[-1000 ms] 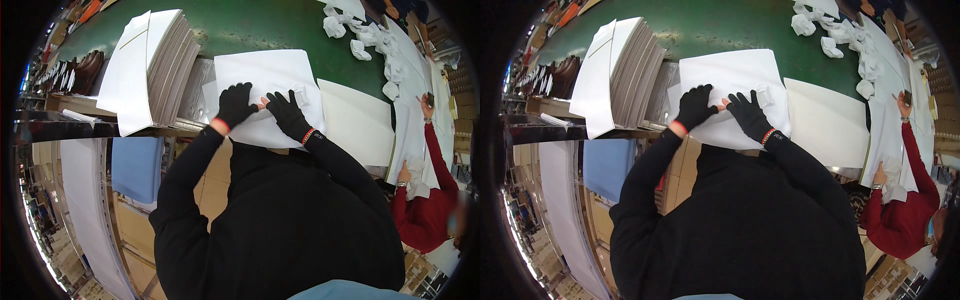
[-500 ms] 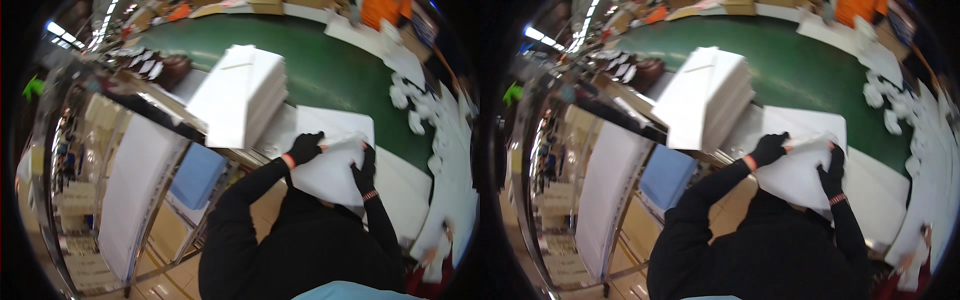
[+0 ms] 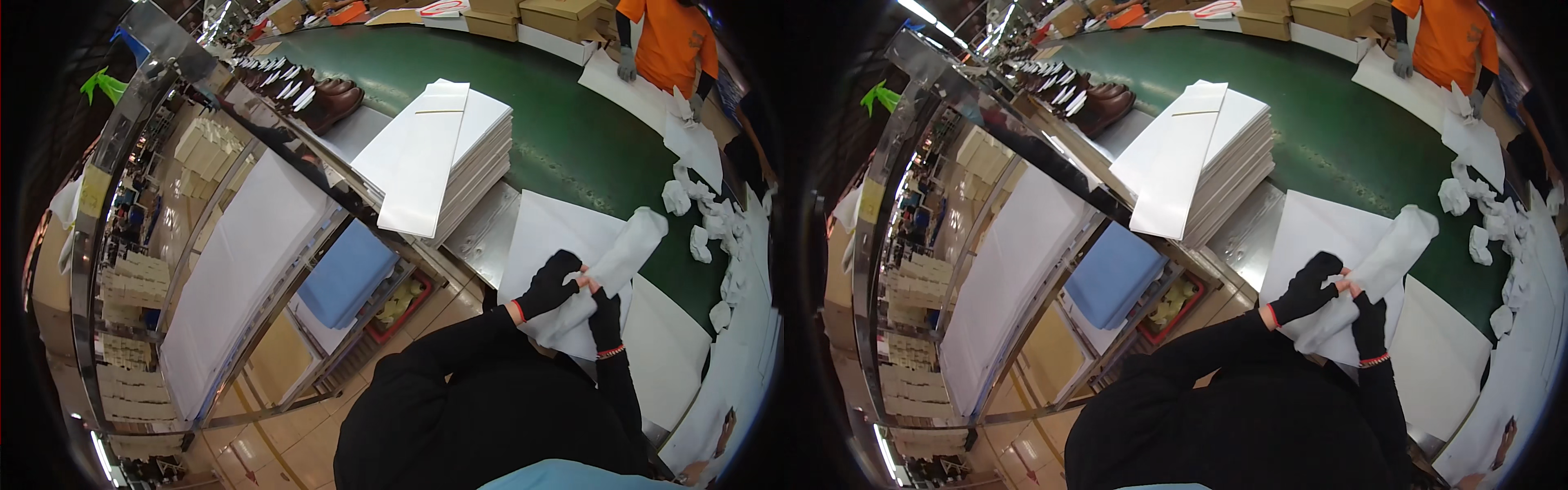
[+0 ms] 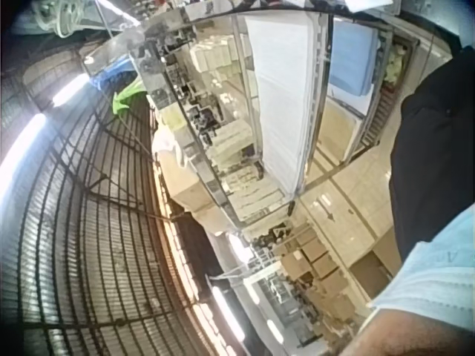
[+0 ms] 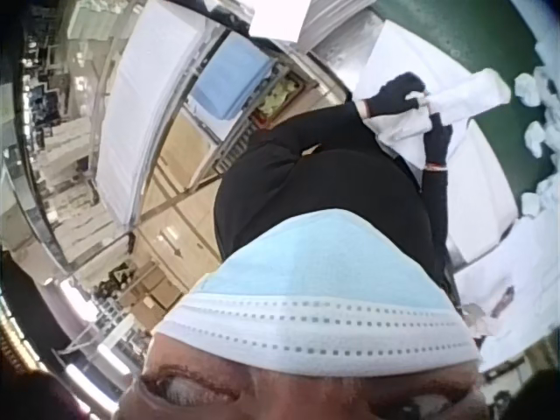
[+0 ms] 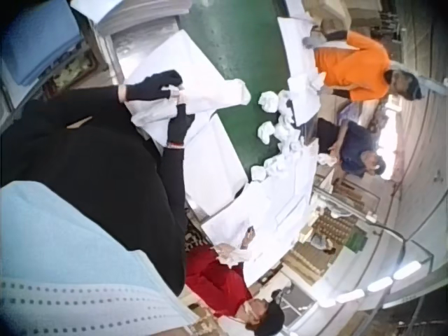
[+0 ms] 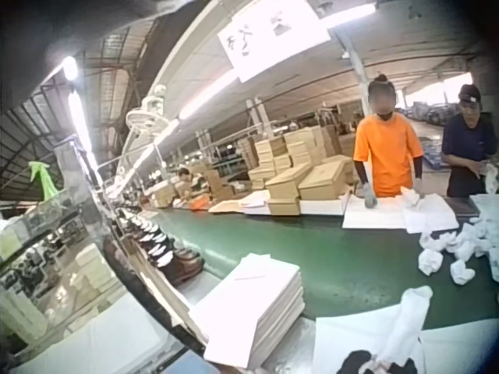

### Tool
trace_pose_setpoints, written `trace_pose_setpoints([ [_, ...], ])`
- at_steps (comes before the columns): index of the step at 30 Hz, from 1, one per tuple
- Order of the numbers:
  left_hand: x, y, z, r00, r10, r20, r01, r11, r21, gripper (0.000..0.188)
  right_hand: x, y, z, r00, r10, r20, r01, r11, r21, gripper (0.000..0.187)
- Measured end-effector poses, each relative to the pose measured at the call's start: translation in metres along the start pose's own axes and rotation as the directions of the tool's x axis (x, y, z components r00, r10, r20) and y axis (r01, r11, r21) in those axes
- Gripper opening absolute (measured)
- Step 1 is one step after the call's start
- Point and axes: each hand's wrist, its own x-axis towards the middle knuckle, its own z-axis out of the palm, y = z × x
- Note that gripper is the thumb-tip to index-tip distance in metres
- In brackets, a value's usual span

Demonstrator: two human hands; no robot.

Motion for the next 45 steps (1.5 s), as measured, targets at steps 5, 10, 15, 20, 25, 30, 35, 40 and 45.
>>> trace_pose_setpoints([
  [5, 0.006, 0.071, -0.032, 1.000, -0.016, 0.011, 0.019, 0.771, -0.637, 0.057, -0.041, -0.057, 0.000, 0.977, -0.051, 0.205, 0.162, 0.805, -0.570, 0.046],
  [10, 0.017, 0.124, -0.045, 0.983, 0.033, 0.179, 0.085, 0.786, -0.613, 0.076, -0.071, -0.074, 0.001, 0.982, -0.051, 0.181, 0.166, 0.686, -0.709, 0.054],
  [15, 0.000, 0.128, -0.036, 0.989, 0.120, 0.081, -0.076, 0.905, -0.418, 0.058, -0.083, -0.071, -0.022, 0.965, -0.146, 0.219, 0.261, 0.654, -0.710, 0.063],
  [20, -0.012, 0.141, -0.033, 0.998, -0.047, 0.041, 0.060, 0.903, -0.426, 0.042, -0.088, -0.079, -0.024, 0.972, -0.045, 0.229, 0.195, 0.695, -0.692, 0.059],
  [25, -0.006, 0.140, -0.036, 0.908, -0.323, 0.268, 0.407, 0.519, -0.752, 0.046, -0.096, -0.091, -0.003, 0.952, 0.008, 0.304, 0.206, 0.718, -0.664, 0.053],
  [30, -0.013, 0.126, -0.020, 0.978, 0.053, -0.201, -0.082, 0.987, -0.138, 0.046, -0.101, -0.088, -0.001, 0.936, 0.062, 0.345, 0.213, 0.681, -0.701, 0.046],
  [35, -0.028, 0.125, -0.022, 0.985, -0.047, 0.167, 0.072, 0.986, -0.151, 0.039, -0.098, -0.075, -0.012, 0.973, 0.085, 0.214, 0.088, 0.721, -0.688, 0.048],
  [40, -0.030, 0.131, -0.023, 0.942, -0.094, 0.321, 0.093, 0.995, 0.018, 0.068, -0.094, -0.070, -0.018, 0.968, 0.038, 0.248, 0.163, 0.657, -0.736, 0.060],
  [45, -0.023, 0.136, -0.036, 0.972, -0.066, 0.226, 0.101, 0.984, -0.147, 0.055, -0.097, -0.078, -0.013, 0.952, 0.049, 0.302, 0.171, 0.735, -0.656, 0.061],
])
